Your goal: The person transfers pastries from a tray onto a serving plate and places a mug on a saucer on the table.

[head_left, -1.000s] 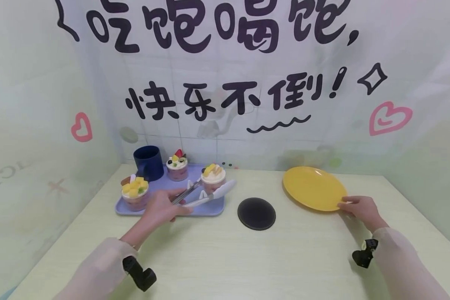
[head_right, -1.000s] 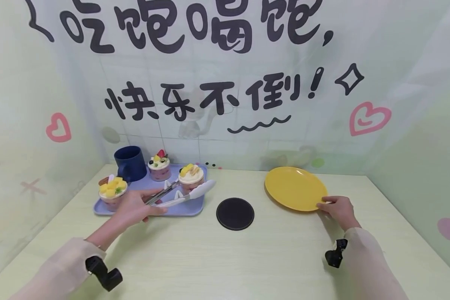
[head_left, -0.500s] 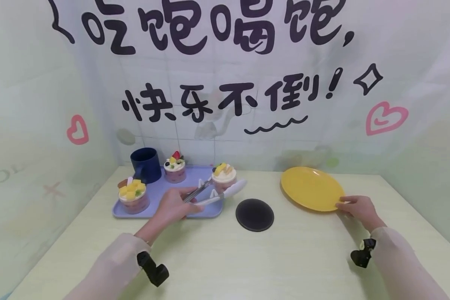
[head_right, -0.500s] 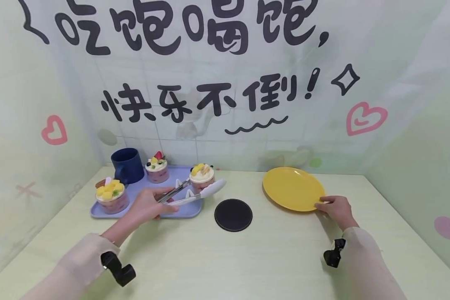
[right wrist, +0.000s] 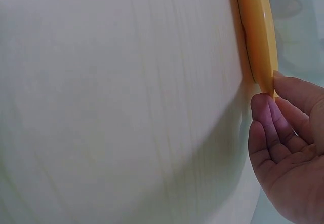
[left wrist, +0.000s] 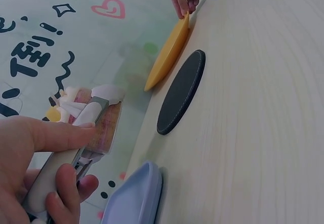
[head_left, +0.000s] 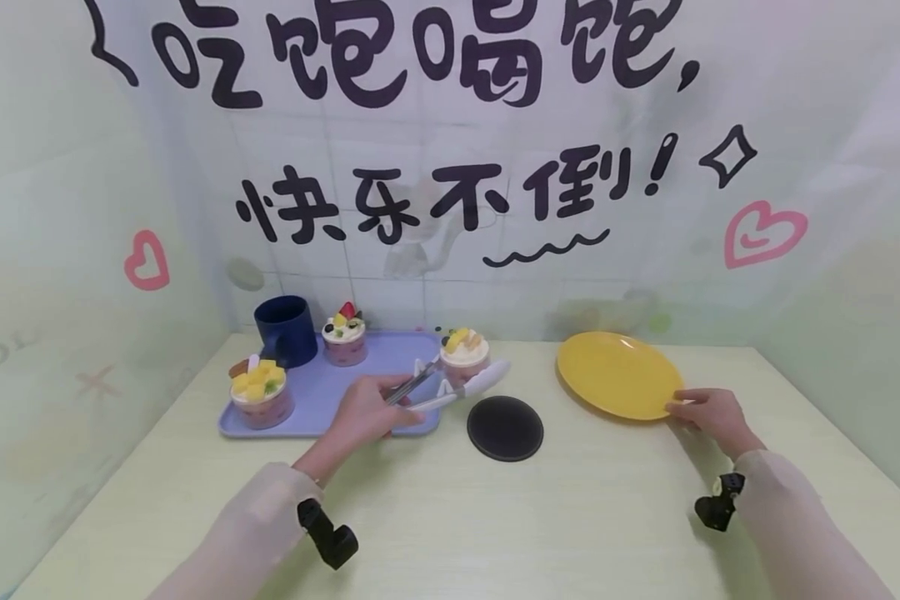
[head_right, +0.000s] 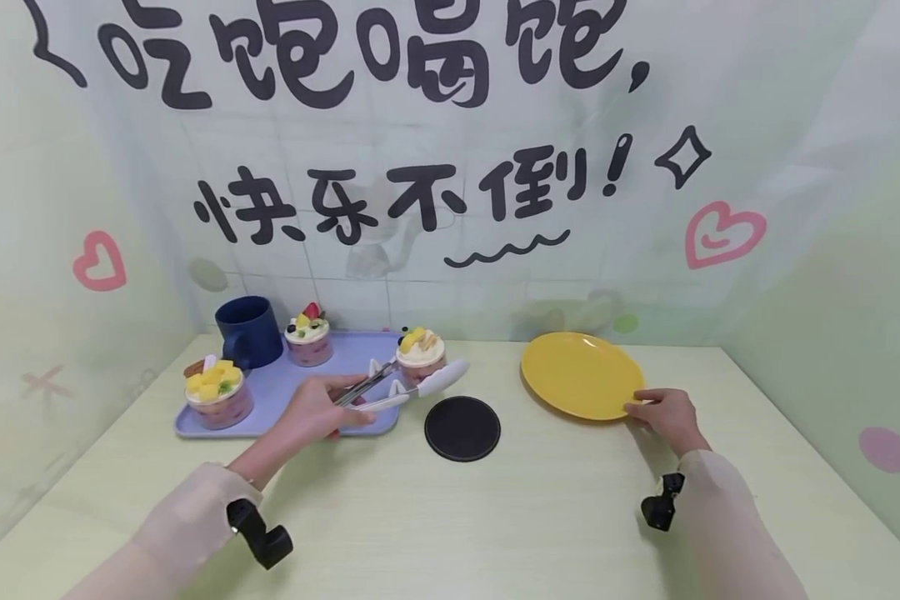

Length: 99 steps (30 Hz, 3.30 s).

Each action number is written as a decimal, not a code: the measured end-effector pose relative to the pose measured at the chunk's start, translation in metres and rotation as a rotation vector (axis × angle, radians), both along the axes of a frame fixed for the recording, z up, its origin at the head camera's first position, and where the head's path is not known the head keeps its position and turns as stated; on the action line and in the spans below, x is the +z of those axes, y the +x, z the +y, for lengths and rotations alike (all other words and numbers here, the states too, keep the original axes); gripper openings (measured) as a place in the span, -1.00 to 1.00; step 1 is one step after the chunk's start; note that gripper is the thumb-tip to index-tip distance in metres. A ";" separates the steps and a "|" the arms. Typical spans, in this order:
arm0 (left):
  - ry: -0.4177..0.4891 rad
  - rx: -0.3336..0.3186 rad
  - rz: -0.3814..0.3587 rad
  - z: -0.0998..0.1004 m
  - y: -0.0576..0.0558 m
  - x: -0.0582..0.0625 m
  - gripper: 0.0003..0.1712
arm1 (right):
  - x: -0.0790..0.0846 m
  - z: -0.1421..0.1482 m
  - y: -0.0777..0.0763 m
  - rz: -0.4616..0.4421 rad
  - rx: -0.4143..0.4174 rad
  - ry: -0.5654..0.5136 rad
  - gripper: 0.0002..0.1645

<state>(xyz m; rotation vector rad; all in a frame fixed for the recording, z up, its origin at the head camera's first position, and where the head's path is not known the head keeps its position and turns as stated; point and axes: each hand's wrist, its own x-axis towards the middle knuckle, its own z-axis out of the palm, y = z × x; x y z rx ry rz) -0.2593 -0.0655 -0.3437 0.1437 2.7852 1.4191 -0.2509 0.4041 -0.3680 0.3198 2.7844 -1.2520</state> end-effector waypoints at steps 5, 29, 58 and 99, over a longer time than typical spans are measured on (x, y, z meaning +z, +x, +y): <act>0.023 -0.016 0.004 0.008 -0.001 -0.002 -0.23 | 0.000 -0.001 0.000 0.013 -0.005 -0.007 -0.30; 0.117 -0.106 -0.014 0.047 -0.009 -0.008 -0.27 | -0.007 0.000 -0.001 0.034 -0.017 -0.007 -0.32; 0.102 -0.175 0.025 0.109 -0.026 -0.014 -0.34 | -0.007 0.002 -0.005 0.048 -0.017 0.001 -0.35; 0.075 -0.151 -0.046 0.164 -0.062 -0.011 -0.41 | -0.004 -0.003 -0.004 0.049 -0.047 -0.019 -0.38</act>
